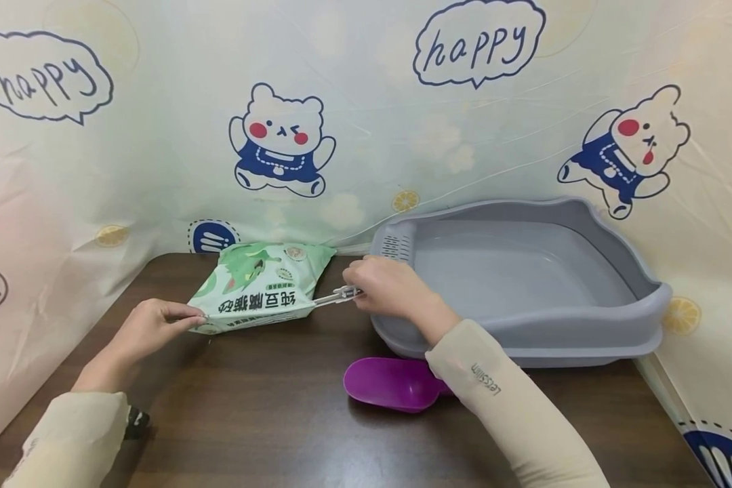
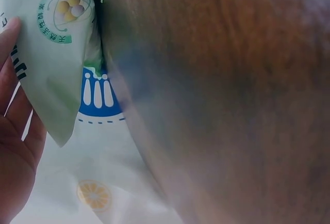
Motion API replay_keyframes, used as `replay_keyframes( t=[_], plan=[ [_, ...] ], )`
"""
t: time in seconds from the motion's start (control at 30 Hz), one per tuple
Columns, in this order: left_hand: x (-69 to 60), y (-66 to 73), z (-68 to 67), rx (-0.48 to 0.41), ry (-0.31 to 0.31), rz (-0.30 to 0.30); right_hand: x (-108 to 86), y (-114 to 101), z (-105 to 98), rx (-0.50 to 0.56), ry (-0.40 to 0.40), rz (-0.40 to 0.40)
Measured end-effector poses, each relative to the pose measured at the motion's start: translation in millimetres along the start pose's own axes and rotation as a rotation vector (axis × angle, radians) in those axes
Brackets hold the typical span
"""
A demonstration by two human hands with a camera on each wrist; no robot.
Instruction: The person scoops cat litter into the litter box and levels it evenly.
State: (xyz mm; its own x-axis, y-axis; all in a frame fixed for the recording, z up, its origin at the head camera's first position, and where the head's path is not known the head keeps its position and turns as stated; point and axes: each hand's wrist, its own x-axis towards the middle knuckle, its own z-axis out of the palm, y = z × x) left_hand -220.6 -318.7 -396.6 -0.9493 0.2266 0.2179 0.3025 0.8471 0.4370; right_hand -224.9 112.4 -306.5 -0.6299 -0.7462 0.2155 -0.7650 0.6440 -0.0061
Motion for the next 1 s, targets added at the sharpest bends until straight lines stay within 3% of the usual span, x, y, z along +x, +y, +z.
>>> replay_keyframes(
  t=[0.2,0.57,0.8,1.0],
  plan=[
    [1.6,-1.3,-3.0,0.004,-0.003,0.001,-3.8,5,-6,0.092,-0.007,0.01],
    [0.1,-0.7,0.7,-0.01,-0.02,-0.022,5.8,0,4,0.341,-0.04,-0.07],
    [-0.1,-0.8,0.3,-0.009,-0.014,-0.023,18.9,-8,19,0.451,-0.133,-0.07],
    [1.5,-1.0,0.3,-0.013,-0.015,-0.02,31.7,-15,33,0.481,-0.223,-0.088]
  ],
)
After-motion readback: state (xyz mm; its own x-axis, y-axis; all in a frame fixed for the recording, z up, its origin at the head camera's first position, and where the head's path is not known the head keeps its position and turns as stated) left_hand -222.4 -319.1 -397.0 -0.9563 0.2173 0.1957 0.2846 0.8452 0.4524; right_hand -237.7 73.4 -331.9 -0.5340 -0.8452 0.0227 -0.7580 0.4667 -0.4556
